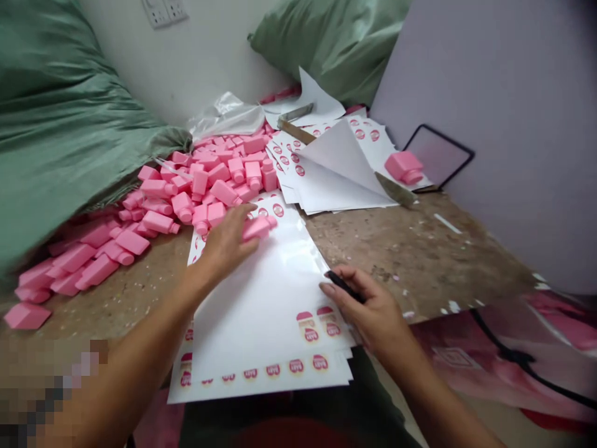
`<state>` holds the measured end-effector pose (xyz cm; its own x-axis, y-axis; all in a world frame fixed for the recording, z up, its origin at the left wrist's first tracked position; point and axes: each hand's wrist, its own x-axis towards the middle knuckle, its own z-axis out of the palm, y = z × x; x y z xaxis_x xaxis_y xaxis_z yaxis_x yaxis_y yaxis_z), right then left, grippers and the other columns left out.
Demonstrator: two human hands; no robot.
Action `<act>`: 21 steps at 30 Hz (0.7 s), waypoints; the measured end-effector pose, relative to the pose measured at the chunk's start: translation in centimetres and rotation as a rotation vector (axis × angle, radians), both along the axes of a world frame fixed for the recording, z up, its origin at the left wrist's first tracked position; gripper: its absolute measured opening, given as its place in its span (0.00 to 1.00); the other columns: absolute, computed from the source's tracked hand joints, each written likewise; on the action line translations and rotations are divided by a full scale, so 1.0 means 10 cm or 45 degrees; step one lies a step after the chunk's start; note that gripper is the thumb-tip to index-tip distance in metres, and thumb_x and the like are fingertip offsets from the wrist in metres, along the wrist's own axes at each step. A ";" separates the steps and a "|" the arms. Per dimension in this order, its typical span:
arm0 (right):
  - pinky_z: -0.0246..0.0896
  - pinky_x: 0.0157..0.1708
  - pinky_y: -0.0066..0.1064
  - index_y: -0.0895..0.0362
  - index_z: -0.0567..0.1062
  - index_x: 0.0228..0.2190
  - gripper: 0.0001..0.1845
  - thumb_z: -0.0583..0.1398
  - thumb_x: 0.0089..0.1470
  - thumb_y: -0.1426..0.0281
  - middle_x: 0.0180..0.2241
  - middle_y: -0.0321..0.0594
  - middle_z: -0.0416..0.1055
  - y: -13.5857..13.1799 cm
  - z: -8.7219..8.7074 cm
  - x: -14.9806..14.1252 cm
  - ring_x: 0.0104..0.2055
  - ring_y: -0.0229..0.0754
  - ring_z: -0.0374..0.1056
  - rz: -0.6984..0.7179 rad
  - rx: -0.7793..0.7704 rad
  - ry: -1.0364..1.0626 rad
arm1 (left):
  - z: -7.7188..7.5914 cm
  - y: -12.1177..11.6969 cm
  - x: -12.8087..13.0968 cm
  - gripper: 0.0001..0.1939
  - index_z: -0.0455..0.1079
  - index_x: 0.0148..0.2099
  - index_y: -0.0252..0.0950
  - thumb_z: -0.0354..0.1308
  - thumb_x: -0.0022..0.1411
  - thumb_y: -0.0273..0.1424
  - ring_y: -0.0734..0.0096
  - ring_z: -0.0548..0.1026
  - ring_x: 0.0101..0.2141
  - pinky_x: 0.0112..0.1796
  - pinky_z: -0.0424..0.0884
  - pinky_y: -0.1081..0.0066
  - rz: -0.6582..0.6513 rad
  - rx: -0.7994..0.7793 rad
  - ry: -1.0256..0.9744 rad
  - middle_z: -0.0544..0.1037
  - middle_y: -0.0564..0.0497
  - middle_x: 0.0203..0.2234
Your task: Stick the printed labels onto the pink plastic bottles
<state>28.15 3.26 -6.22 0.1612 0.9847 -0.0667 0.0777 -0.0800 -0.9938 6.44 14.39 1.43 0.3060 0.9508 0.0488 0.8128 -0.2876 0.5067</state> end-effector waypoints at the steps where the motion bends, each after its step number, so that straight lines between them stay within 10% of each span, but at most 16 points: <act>1: 0.63 0.30 0.31 0.53 0.73 0.37 0.16 0.64 0.50 0.57 0.33 0.37 0.73 0.00 0.06 -0.01 0.33 0.41 0.69 0.040 -0.021 0.073 | 0.04 -0.18 0.01 0.28 0.59 0.59 0.42 0.60 0.57 0.32 0.56 0.71 0.47 0.47 0.66 0.60 -0.043 -0.093 -0.157 0.71 0.43 0.50; 5: 0.65 0.34 0.31 0.52 0.73 0.41 0.16 0.64 0.51 0.60 0.37 0.38 0.75 -0.05 0.39 -0.16 0.37 0.42 0.71 0.198 0.100 0.052 | 0.09 -0.75 0.09 0.33 0.57 0.55 0.44 0.68 0.49 0.32 0.67 0.74 0.38 0.40 0.70 0.68 0.021 -0.518 -0.998 0.75 0.51 0.41; 10: 0.61 0.29 0.28 0.52 0.74 0.36 0.08 0.61 0.54 0.63 0.27 0.32 0.71 -0.19 0.53 -0.35 0.29 0.38 0.67 0.417 0.159 -0.109 | 0.00 -0.97 0.19 0.20 0.65 0.49 0.38 0.65 0.54 0.30 0.72 0.75 0.36 0.39 0.74 0.71 0.682 -0.746 -1.944 0.75 0.51 0.38; 15: 0.63 0.30 0.31 0.54 0.73 0.38 0.15 0.57 0.56 0.57 0.30 0.36 0.73 -0.23 0.33 -0.02 0.31 0.42 0.69 0.183 0.032 -0.423 | -0.16 -1.03 0.24 0.12 0.68 0.46 0.34 0.61 0.60 0.29 0.62 0.77 0.41 0.42 0.77 0.59 0.809 -1.201 -1.981 0.76 0.44 0.43; 21: 0.63 0.34 0.35 0.52 0.74 0.38 0.15 0.52 0.60 0.59 0.34 0.38 0.77 -0.26 0.19 0.08 0.36 0.45 0.73 0.312 0.055 -0.796 | -0.36 -1.00 0.21 0.22 0.67 0.53 0.33 0.64 0.55 0.23 0.64 0.77 0.44 0.47 0.75 0.66 0.687 -1.129 -1.946 0.77 0.41 0.46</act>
